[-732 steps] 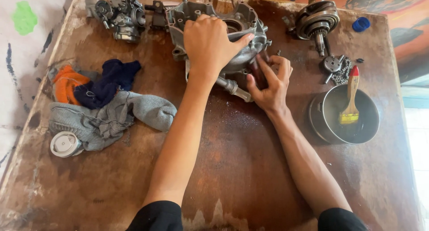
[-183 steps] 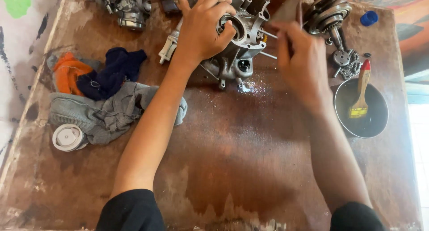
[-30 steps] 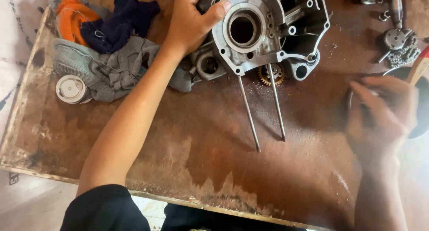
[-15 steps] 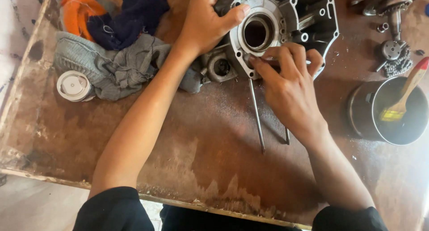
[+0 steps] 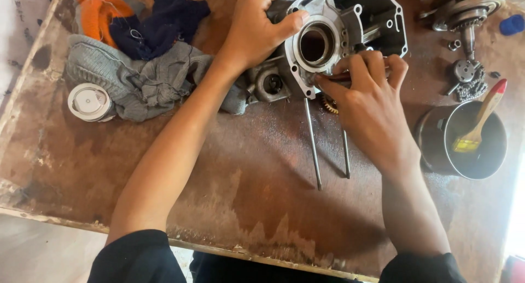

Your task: The person scrubs the interior and exterior surfaces of a disassembled engine casing using a small brush. They dip the brush into a container of liquid and apply it to the metal parts, then wipe the area with a cloth. The person also handles a small gear and other engine components on the workbench.

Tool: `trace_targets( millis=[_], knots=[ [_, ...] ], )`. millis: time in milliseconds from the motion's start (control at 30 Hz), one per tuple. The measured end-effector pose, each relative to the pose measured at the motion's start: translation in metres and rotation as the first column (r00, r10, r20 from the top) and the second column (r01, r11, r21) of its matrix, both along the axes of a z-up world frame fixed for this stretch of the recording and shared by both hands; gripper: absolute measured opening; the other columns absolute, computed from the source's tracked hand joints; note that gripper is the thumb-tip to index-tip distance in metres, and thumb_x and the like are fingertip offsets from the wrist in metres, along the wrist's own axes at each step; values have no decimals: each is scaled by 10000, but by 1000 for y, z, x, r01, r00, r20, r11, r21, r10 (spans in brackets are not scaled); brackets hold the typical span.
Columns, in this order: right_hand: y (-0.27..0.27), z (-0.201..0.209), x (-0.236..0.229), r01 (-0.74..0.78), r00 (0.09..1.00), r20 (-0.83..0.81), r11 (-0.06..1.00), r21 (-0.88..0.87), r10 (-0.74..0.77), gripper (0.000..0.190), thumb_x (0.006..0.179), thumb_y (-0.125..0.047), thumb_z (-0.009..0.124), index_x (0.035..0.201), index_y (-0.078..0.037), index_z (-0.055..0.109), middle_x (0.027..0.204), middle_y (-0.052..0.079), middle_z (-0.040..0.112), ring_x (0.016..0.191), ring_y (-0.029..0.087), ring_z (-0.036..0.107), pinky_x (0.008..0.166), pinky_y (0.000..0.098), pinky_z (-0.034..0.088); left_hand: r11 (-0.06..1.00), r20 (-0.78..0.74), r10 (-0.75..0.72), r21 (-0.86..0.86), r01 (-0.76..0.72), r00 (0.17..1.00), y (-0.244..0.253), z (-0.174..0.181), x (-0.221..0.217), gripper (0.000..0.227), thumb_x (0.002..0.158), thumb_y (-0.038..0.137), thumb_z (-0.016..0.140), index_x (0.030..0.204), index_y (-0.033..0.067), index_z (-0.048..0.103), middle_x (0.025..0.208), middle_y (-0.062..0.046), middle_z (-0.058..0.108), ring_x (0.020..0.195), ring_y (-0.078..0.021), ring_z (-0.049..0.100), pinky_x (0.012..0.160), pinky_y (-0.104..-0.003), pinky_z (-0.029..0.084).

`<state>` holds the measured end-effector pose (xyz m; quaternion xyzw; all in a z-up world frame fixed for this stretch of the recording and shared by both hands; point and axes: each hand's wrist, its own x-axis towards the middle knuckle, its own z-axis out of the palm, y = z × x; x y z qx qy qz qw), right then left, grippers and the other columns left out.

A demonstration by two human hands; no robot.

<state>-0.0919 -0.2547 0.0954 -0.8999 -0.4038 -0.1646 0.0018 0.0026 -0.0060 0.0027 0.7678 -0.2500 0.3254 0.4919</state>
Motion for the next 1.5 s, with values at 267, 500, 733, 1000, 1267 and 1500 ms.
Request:
trace_targets(
  millis=[267,500,733,1000,1267,1500],
  knots=[
    [-2,2,8,-88,994,-66,996,20,89,373,962,-40,693,1274,-220,791,1175,55,630,1257,240,512,1161,454,288,999,15,33,40,-33,999,0,-5,5,469,984,522,710,1134,81,756,1060,-60,765,1002,-244,695,986,-448,458],
    [4,1,20,-137,982,-124,988,73,145,375,938,-12,722,1264,-181,798,1114,47,652,1160,206,577,1144,439,316,999,8,26,30,-26,1000,0,1,2,468,998,526,700,1133,82,759,1063,-60,767,996,-240,694,972,-425,476],
    [-3,-1,34,-182,963,-193,982,56,189,408,860,-70,709,1250,-159,789,1084,72,667,1096,216,595,1040,457,364,999,-41,36,39,-35,999,0,3,-1,486,971,547,688,1116,89,759,1066,-57,761,1015,-240,685,1007,-425,446],
    [3,7,24,-122,969,-215,993,-1,119,352,927,-22,684,1233,-162,788,1013,72,653,1059,211,599,1059,493,363,999,-40,41,33,-40,998,0,4,-2,481,970,539,689,1106,83,750,1078,-64,754,1031,-239,685,1011,-431,441],
    [-2,21,-15,-12,999,-45,994,-109,7,366,959,-12,651,1257,-173,790,990,65,646,1059,211,603,1061,468,371,1000,50,13,-2,-13,999,-2,2,0,490,1029,548,690,1099,65,736,1013,-64,751,940,-230,690,897,-408,503],
    [-13,6,-46,383,778,-577,916,120,-250,388,975,-106,608,1360,-111,654,1031,123,670,745,247,660,683,428,517,997,-63,-68,-30,66,996,-1,-14,9,532,1016,559,680,968,30,704,769,-38,651,717,-170,627,684,-370,497]
  ],
)
